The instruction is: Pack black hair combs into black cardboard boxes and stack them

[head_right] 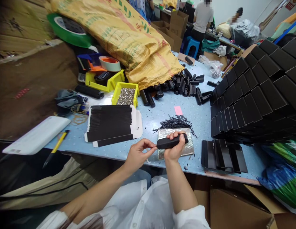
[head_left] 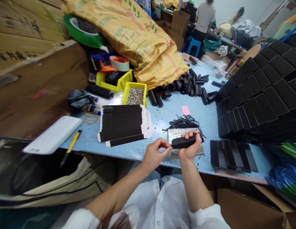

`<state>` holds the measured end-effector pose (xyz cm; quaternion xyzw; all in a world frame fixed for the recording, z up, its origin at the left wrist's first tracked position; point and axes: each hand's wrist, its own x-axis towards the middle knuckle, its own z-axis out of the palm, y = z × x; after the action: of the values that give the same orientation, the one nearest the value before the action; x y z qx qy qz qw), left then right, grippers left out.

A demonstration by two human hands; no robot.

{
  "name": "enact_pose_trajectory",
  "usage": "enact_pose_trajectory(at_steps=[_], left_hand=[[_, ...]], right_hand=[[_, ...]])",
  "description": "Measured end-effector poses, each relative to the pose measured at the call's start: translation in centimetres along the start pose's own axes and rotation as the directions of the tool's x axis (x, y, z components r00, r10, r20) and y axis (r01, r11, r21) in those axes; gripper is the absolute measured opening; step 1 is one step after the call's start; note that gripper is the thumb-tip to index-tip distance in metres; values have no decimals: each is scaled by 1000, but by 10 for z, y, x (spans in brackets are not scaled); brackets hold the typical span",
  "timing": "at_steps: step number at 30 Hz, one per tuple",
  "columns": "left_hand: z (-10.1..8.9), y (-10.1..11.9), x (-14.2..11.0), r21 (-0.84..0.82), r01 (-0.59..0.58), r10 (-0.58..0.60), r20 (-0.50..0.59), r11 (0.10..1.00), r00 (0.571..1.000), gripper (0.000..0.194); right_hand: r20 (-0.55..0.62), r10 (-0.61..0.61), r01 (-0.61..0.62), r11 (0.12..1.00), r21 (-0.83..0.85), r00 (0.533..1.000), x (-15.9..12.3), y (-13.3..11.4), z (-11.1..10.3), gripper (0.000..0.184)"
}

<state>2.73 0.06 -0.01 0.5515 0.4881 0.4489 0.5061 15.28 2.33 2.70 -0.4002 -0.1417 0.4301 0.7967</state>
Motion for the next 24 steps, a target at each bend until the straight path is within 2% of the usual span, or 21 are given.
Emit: enact_pose_trajectory(at_steps=[2,4,5,7,9,10,11,13,14,15,16,18,19,20,21,22,24], left_hand=[[0,-2,-2,2,5,-5,-9,1000,1000,14],[-9,-7,1,18,-5,5,15,1000,1000,26],[-19,-10,5,66,-28,26,21,997,999,35],[-50,-18,18,279,-93,96,2,956,995,40],[-89,-28,31,586,-113,152,-18,802,988,35],[-109,-34,36,721,-101,138,8,686,990,38],[-126,-39,40,821,-79,110,20,565,994,42],[-152,-47,43,930,-54,42,42,364,998,51],[-160,-50,43,952,-48,23,43,303,999,54],[-166,-51,43,963,-46,16,43,264,999,54],[-170,-50,44,969,-46,21,42,243,999,53],[-173,-42,47,965,-42,-5,45,259,999,43],[-172,-35,49,953,-36,-45,52,301,998,35],[-170,-27,51,927,-29,-93,68,374,993,29],[-165,-17,52,877,-23,-138,101,480,985,26],[-156,-7,51,794,-17,-175,155,608,972,26],[-130,11,43,542,18,-205,287,841,936,32]], right_hand=[[3,6,-6,999,-41,1000,1,1,-1,20],[31,-30,33,995,-90,999,5,-1,-10,21],[64,-87,95,987,-133,994,7,-2,-16,22],[219,-211,271,916,-296,953,12,-5,-33,24],[422,-208,404,795,-453,882,20,-6,-51,25],[487,-153,423,748,-511,860,25,-6,-59,25],[502,-98,406,728,-552,859,32,-5,-66,24],[408,-46,309,732,-608,912,48,-4,-80,24],[341,-41,268,709,-653,939,55,-3,-87,27],[287,-55,252,656,-711,956,62,-3,-94,33],[267,-88,268,567,-779,960,68,-4,-100,40],[326,-177,366,290,-885,929,72,-7,-106,52],[388,-208,423,159,-892,898,69,-10,-106,54],[459,-216,484,78,-871,862,63,-14,-102,51],[535,-202,555,57,-830,820,55,-17,-94,44],[618,-172,637,83,-767,767,43,-19,-83,35],[789,-108,792,181,-583,605,17,-19,-56,27]])
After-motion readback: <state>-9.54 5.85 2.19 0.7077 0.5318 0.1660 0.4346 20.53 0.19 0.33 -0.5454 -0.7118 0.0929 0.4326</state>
